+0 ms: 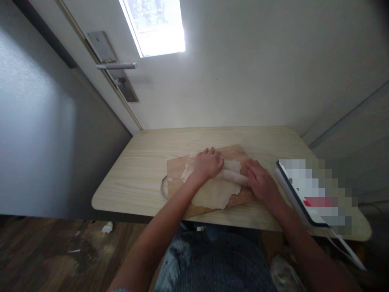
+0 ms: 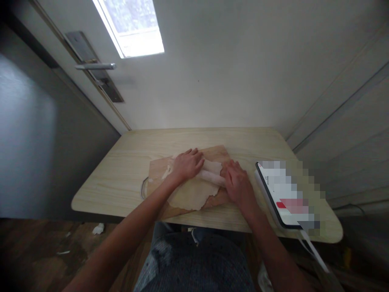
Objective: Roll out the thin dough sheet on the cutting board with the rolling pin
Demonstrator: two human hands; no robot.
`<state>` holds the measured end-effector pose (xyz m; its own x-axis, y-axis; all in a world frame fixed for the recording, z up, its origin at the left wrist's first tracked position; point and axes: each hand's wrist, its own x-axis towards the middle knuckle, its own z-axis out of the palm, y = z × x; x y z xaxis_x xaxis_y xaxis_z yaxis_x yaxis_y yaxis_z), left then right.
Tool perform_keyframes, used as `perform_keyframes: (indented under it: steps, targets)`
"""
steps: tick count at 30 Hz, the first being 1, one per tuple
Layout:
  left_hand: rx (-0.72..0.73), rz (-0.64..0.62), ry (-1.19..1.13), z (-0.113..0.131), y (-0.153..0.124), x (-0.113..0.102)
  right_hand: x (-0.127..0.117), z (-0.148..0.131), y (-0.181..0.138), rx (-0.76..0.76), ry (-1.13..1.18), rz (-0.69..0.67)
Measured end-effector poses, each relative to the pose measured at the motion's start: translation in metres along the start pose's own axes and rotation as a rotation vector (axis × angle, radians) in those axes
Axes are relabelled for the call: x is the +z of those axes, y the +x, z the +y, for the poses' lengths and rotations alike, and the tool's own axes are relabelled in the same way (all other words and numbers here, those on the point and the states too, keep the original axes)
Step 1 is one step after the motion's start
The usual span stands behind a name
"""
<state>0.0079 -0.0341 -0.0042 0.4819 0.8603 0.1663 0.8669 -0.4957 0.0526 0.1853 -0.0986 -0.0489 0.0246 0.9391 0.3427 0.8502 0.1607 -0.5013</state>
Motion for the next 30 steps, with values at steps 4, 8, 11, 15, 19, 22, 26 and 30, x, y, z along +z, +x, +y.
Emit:
perform_keyframes:
  steps: [4, 8, 11, 15, 19, 22, 26, 30]
  targets:
    - [0.046, 0.076, 0.032, 0.000, -0.028, 0.003, -0.006, -0.016, -0.027, -0.039, -0.042, -0.002]
    - [0.026, 0.089, -0.005, -0.001, -0.020, 0.007, -0.006, -0.018, -0.022, 0.006, -0.039, -0.001]
    - [-0.062, 0.038, -0.051, -0.001, 0.008, 0.005, -0.003, -0.009, -0.005, 0.053, -0.013, 0.003]
    - [-0.245, -0.096, -0.082, 0.003, 0.043, 0.000, 0.002, 0.007, 0.014, 0.084, 0.011, 0.031]
    - [-0.283, -0.098, -0.083, 0.006, 0.045, -0.001, 0.004, 0.011, 0.016, 0.075, 0.065, 0.066]
    - [-0.229, -0.047, -0.046, 0.005, 0.023, 0.002, 0.002, 0.002, 0.003, 0.006, 0.080, 0.064]
    - [-0.093, 0.083, -0.012, 0.001, -0.015, 0.004, -0.005, -0.019, -0.024, -0.035, -0.006, 0.000]
    - [-0.078, 0.098, 0.004, -0.001, -0.029, 0.004, -0.010, -0.029, -0.035, -0.048, -0.074, -0.010]
